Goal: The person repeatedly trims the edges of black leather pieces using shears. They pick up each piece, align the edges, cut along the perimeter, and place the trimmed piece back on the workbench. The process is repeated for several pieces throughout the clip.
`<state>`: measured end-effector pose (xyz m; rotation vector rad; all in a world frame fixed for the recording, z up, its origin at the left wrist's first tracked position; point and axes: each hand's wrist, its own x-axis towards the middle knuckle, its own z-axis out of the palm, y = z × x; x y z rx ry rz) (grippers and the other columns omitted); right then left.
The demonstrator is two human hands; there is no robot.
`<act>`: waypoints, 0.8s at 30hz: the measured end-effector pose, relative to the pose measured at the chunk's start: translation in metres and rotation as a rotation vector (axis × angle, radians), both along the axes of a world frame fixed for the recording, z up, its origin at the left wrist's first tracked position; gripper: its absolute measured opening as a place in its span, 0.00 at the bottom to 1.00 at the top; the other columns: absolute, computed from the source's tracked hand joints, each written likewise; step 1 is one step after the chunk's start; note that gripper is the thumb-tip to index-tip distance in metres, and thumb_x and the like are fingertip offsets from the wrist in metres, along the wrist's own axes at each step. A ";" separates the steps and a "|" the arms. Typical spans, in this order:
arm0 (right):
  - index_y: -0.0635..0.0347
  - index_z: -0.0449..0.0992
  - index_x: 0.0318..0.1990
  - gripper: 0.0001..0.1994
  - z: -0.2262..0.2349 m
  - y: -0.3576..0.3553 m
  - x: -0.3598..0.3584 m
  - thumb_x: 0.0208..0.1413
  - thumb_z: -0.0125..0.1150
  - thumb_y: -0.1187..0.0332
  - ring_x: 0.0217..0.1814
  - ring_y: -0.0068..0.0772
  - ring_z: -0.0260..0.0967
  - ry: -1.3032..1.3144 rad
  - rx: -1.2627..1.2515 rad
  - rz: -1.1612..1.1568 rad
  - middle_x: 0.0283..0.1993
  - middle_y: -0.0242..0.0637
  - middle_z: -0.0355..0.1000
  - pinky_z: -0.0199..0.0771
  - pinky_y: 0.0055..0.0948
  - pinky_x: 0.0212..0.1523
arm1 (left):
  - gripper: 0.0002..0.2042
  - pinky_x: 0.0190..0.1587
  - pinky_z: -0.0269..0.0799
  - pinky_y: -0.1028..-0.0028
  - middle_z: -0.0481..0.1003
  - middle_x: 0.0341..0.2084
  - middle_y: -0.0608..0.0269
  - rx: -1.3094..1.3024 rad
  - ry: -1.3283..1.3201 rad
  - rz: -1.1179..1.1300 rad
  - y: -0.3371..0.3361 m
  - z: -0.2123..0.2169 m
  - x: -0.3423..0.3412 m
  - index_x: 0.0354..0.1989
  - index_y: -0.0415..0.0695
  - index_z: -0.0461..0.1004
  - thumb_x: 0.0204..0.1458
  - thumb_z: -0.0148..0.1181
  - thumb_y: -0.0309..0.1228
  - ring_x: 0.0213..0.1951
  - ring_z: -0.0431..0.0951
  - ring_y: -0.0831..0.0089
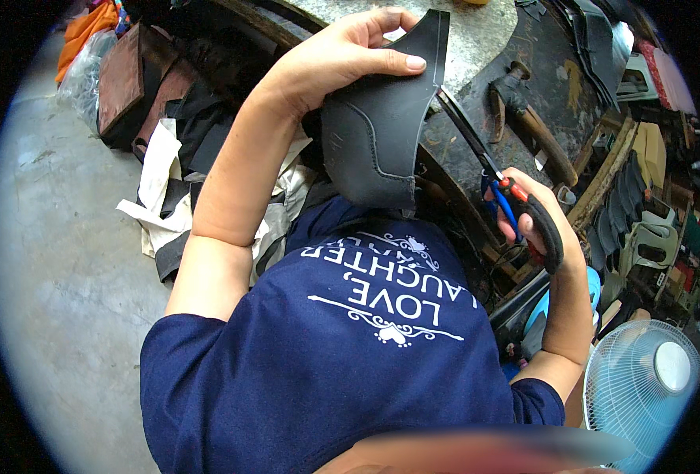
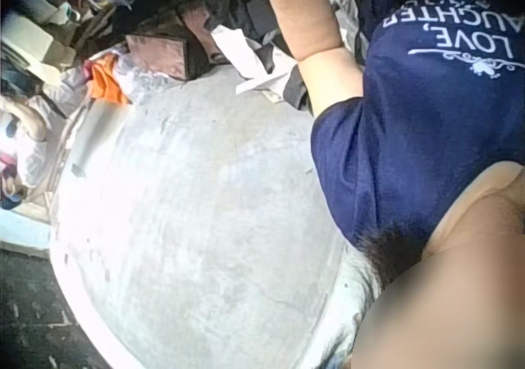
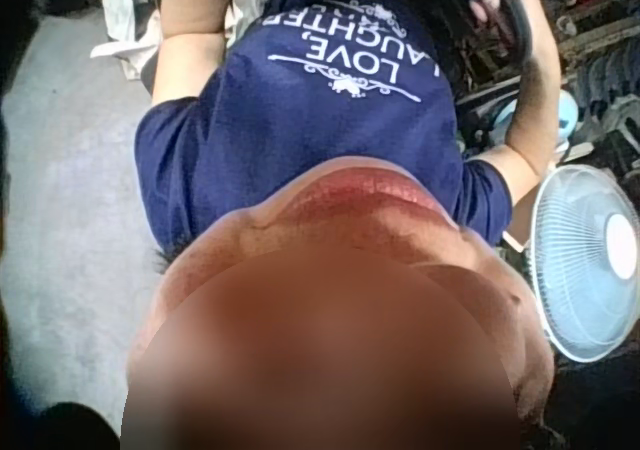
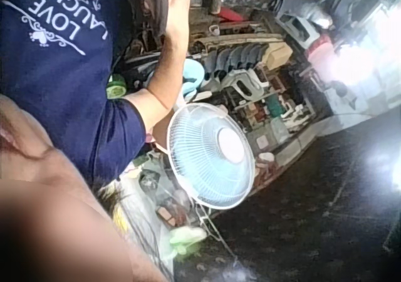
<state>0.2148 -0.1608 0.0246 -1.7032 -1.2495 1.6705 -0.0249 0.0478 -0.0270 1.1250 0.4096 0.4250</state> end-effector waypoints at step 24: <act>0.65 0.72 0.41 0.46 0.004 0.002 0.009 0.27 0.72 0.29 0.20 0.12 0.60 0.003 0.026 -0.075 0.27 0.24 0.64 0.56 0.15 0.19 | 0.19 0.34 0.78 0.79 0.78 0.33 0.58 0.078 -0.032 -0.033 0.000 0.005 0.001 0.50 0.40 0.70 0.51 0.67 0.28 0.30 0.80 0.78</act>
